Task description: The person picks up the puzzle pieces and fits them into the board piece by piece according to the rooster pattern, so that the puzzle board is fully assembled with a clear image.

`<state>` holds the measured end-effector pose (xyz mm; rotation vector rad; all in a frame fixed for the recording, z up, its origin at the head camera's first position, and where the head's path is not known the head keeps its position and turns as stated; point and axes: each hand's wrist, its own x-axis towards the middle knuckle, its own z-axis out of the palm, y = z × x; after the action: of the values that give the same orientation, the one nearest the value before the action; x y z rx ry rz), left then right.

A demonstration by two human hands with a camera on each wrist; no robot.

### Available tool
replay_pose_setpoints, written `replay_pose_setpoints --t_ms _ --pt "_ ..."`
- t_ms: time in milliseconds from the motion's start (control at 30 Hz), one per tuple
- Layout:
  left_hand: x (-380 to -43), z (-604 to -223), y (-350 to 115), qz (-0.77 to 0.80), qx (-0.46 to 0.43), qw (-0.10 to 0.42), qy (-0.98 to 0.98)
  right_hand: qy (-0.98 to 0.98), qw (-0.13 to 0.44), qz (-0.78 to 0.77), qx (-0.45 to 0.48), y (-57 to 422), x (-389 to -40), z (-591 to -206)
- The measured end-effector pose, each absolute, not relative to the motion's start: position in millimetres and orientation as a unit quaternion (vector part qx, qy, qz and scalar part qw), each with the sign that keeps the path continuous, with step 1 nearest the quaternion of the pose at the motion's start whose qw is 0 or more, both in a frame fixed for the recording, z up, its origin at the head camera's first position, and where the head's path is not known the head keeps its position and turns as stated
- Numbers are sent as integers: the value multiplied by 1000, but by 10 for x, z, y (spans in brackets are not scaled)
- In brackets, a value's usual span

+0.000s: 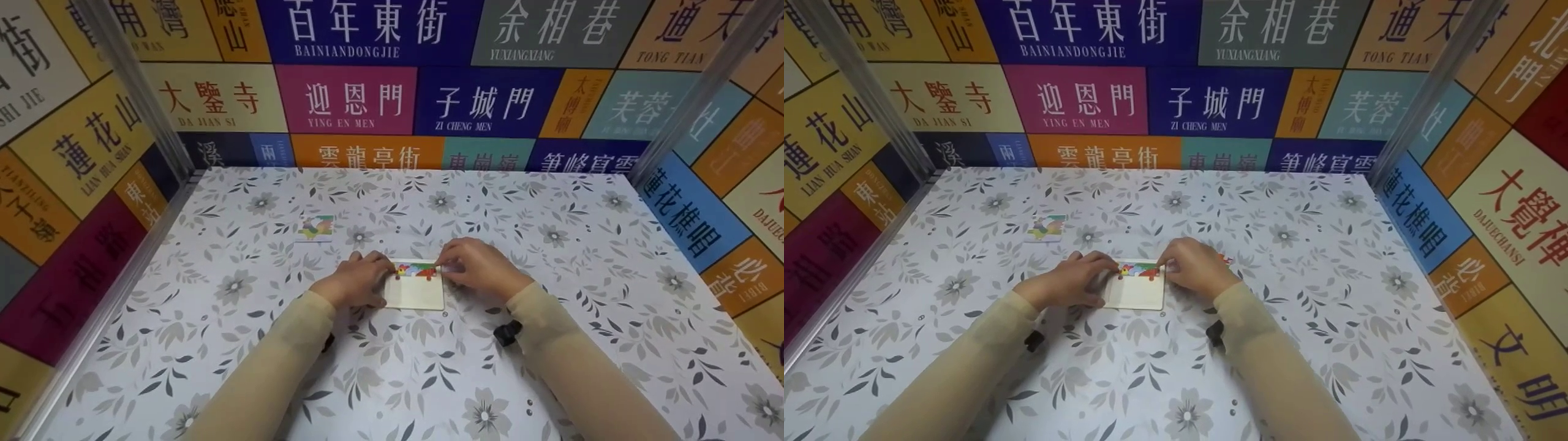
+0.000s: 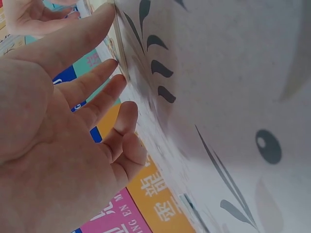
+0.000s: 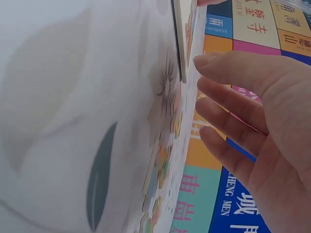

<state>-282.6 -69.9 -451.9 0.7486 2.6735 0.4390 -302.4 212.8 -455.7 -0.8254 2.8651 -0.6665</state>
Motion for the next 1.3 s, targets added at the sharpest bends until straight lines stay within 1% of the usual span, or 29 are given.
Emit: replay_pose_setpoints --t_ms 100,400,667,767,900,1100,1300 --pt "-2824 -4515 -700 157 261 164 938 942 42 -219 -251 2181 -3032 -4558" --pt "-2809 -4491 -690 150 257 165 941 947 22 -211 -240 2311 -3068 -4541" --pt "-2808 -4490 -673 141 254 170 942 958 21 -203 -204 2407 -3046 -4543" --pt "-2808 -4500 -671 140 256 163 943 959 19 -193 -205 2437 -3052 -4544" --pt "-2807 -4501 -670 138 256 156 944 961 26 -190 -202 2454 -3067 -4539" --pt "-2806 -4499 -667 131 248 162 946 960 44 -203 -189 2464 -3088 -4538" --pt "-2805 -4509 -674 127 253 157 946 961 44 -198 -189 2469 -3128 -4558"
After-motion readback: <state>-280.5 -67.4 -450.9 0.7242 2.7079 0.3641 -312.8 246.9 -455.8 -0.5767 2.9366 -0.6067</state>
